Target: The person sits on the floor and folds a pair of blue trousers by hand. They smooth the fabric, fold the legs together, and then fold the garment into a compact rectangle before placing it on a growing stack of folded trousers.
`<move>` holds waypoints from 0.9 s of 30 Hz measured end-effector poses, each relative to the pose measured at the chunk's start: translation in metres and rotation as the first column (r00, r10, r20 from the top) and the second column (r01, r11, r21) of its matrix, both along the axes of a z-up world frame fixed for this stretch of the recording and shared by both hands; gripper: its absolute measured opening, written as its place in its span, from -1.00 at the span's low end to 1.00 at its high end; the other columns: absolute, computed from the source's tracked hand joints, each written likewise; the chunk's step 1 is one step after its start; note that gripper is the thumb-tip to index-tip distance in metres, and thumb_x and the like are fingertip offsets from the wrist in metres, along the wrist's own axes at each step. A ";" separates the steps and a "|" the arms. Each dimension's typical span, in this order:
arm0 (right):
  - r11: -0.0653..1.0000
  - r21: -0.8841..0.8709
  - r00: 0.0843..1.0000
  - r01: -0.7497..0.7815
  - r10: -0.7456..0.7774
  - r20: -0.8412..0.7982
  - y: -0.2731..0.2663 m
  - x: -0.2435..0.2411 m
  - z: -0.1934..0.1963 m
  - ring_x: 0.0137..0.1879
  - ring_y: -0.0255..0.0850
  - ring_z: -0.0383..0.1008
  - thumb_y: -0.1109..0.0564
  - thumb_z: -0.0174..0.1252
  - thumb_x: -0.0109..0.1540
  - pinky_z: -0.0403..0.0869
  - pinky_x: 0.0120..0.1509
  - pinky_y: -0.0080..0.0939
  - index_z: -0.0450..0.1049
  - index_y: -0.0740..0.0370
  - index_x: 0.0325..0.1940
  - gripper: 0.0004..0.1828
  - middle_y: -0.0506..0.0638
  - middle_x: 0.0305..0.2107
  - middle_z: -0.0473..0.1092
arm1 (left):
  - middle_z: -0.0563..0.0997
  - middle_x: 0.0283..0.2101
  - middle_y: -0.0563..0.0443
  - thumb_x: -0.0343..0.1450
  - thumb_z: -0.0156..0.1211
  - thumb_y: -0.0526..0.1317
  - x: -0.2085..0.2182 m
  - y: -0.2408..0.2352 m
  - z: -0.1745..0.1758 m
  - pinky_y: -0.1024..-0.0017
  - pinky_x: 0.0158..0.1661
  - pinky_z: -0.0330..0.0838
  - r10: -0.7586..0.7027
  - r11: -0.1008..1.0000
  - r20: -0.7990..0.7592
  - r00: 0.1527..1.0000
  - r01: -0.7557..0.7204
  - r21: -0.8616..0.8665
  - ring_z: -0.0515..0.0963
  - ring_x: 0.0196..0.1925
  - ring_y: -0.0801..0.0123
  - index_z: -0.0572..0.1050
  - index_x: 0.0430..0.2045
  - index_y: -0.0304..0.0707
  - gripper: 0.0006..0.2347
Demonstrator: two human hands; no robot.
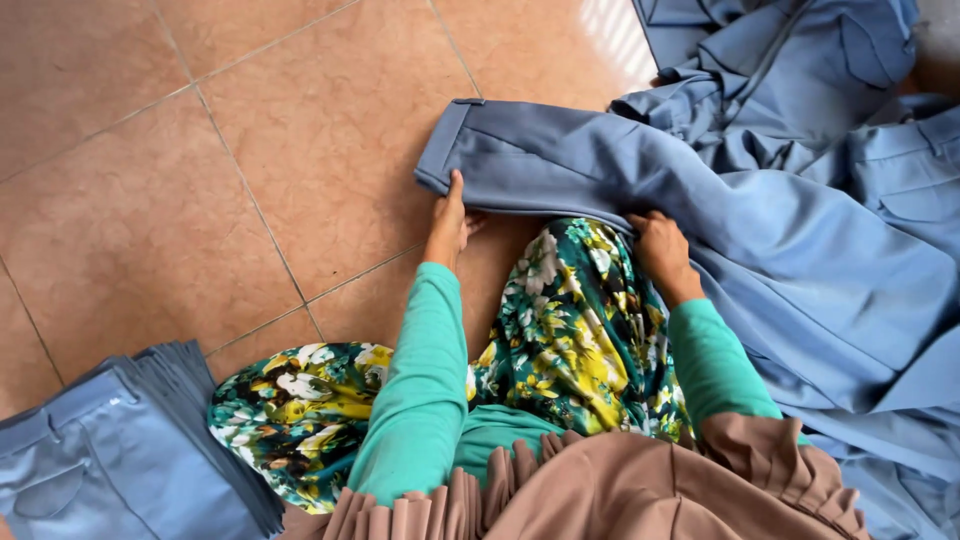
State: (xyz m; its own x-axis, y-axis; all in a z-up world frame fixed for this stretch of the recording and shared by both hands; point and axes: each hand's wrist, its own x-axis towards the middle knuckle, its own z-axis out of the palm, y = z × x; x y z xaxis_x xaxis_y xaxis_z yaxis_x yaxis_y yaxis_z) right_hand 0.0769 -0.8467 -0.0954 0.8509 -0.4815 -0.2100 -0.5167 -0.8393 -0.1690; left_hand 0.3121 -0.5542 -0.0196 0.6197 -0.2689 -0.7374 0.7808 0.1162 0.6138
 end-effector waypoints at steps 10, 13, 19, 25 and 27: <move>0.998 0.052 0.998 0.045 -0.047 0.040 -0.066 0.090 -0.080 -0.01 0.14 0.58 0.20 0.06 0.14 0.59 0.10 0.20 0.64 -0.22 0.09 -0.49 0.05 -0.18 0.57 | 0.20 0.32 -0.59 0.46 -0.02 0.27 0.018 0.032 -0.015 0.17 -0.26 0.71 -0.052 0.997 0.051 0.997 0.049 0.059 0.68 -0.18 -0.37 0.04 0.36 -0.61 -0.18; 0.997 0.081 0.988 0.020 -0.032 0.150 -0.052 0.123 -0.041 0.00 0.16 0.57 0.22 0.07 0.12 0.57 0.12 0.20 0.64 -0.21 0.07 -0.49 0.02 -0.18 0.58 | 0.37 0.13 -0.56 0.42 0.06 0.27 0.049 0.036 0.016 0.30 -0.43 0.73 -0.002 1.000 0.171 0.985 0.004 -0.011 0.72 -0.37 -0.23 0.15 0.26 -0.63 -0.20; 0.954 0.112 0.724 -0.276 0.130 0.677 0.074 0.178 0.068 -0.09 0.03 0.52 0.40 0.02 0.03 0.44 0.13 -0.11 0.69 0.15 0.02 -0.44 0.05 -0.21 0.49 | 0.66 -0.31 -0.21 0.13 0.22 0.23 0.107 0.116 0.085 0.28 -0.56 0.64 0.314 0.949 0.319 0.894 -0.295 -0.109 0.67 -0.54 0.14 0.51 -0.09 -0.47 -0.31; 0.874 -0.098 0.669 -0.475 0.431 0.606 0.220 0.158 0.040 -0.11 -0.05 0.49 0.22 0.23 0.14 0.50 -0.05 -0.04 0.60 -0.07 -0.18 -0.77 -0.06 -0.35 0.40 | 0.37 0.36 -0.36 0.39 0.50 0.15 0.092 0.295 -0.006 -0.28 0.39 0.00 0.740 0.663 0.288 0.607 -0.591 -0.460 0.34 0.43 -0.26 0.23 0.34 -0.27 -0.25; 0.819 -0.092 0.709 -0.566 0.541 0.453 0.263 0.137 0.025 -0.09 -0.16 0.47 0.06 0.20 0.19 0.50 -0.07 -0.04 0.58 -0.20 -0.20 -0.86 -0.18 -0.37 0.39 | 0.37 0.37 -0.31 0.31 0.58 0.19 0.080 0.367 -0.083 -0.24 0.38 0.02 0.872 0.485 0.165 0.461 -0.861 -0.153 0.35 0.41 -0.17 0.28 0.34 -0.17 -0.21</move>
